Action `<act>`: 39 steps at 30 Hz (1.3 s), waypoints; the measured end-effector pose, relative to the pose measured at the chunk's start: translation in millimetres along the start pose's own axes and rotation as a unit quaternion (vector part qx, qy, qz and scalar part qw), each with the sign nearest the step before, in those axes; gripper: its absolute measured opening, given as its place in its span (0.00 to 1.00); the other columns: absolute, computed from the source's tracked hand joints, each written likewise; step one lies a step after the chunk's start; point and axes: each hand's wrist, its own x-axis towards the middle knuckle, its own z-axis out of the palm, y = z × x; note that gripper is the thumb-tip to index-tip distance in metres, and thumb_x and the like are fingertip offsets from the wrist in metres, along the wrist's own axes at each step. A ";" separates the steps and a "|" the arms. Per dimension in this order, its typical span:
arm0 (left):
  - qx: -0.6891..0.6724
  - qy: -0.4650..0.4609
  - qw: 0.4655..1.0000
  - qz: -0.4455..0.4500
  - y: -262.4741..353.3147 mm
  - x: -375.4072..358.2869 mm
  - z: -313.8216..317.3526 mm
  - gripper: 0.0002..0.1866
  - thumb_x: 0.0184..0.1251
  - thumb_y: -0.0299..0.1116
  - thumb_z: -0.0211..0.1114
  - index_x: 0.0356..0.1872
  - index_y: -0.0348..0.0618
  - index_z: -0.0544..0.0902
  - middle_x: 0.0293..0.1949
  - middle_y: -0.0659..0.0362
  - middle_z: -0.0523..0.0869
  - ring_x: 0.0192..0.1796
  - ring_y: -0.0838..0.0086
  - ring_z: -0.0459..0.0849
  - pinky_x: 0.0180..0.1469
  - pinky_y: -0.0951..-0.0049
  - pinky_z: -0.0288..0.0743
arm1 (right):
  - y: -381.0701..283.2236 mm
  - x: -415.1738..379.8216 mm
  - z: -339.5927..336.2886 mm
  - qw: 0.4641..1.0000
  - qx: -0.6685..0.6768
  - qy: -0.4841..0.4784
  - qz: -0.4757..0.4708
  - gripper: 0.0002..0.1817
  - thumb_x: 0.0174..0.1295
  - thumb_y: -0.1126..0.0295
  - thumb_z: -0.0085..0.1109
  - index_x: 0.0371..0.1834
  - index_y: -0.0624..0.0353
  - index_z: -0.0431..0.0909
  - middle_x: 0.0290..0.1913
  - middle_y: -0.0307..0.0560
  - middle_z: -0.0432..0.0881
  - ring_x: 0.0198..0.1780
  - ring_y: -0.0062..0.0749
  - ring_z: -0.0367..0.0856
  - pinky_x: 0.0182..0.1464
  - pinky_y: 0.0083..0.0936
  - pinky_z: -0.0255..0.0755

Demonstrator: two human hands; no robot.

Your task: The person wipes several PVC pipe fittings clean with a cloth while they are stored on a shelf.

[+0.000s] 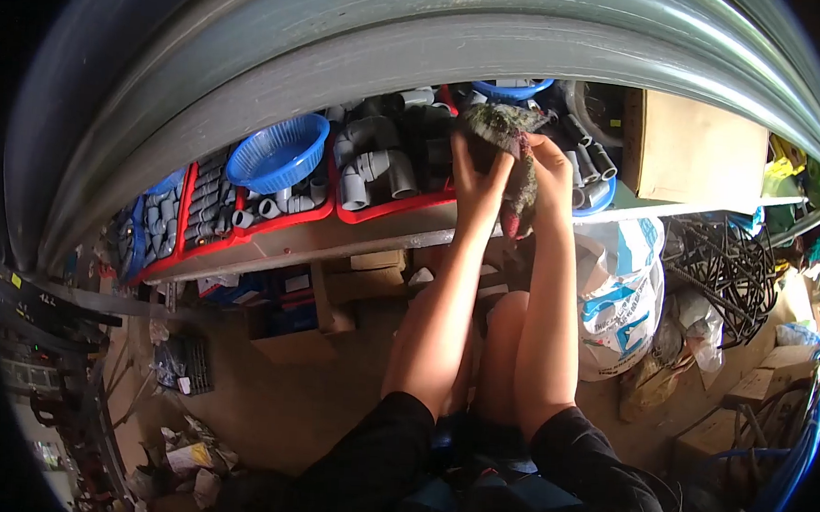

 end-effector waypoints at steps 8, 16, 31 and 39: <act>-0.113 0.050 0.988 -0.088 0.1 8.4 -15.4 0.18 0.67 0.32 0.58 0.57 0.40 0.74 0.50 0.58 0.79 0.51 0.77 0.76 0.55 0.75 0.69 | -23.7 -10.6 6.6 0.992 -0.115 -0.048 0.012 0.13 0.61 0.76 0.59 0.48 0.67 0.79 0.44 0.43 0.84 0.45 0.21 0.79 0.51 0.19 0.70; -0.015 0.018 0.999 -0.027 71.2 -10.2 -9.6 0.28 0.59 0.27 0.60 0.63 0.41 0.66 0.55 0.53 0.74 0.56 0.71 0.73 0.58 0.72 0.67 | -19.5 -24.6 16.7 0.992 0.057 -0.111 0.012 0.18 0.64 0.76 0.54 0.57 0.66 0.74 0.50 0.47 0.82 0.48 0.24 0.80 0.54 0.20 0.71; 0.034 0.123 0.992 0.008 38.4 -3.3 -40.8 0.11 0.69 0.27 0.55 0.49 0.36 0.77 0.38 0.58 0.83 0.41 0.81 0.79 0.44 0.77 0.73 | -2.9 -47.9 61.5 0.935 -0.273 0.081 -0.211 0.13 0.59 0.79 0.59 0.48 0.67 0.78 0.38 0.47 0.84 0.39 0.24 0.80 0.45 0.20 0.73; -0.049 -0.049 0.997 -0.021 46.0 5.3 -41.9 0.29 0.55 0.24 0.64 0.60 0.38 0.67 0.51 0.57 0.77 0.54 0.75 0.75 0.59 0.72 0.69 | 19.4 -21.3 5.6 0.999 -0.051 -0.004 -0.017 0.12 0.62 0.72 0.59 0.47 0.67 0.79 0.40 0.46 0.84 0.37 0.24 0.81 0.42 0.20 0.75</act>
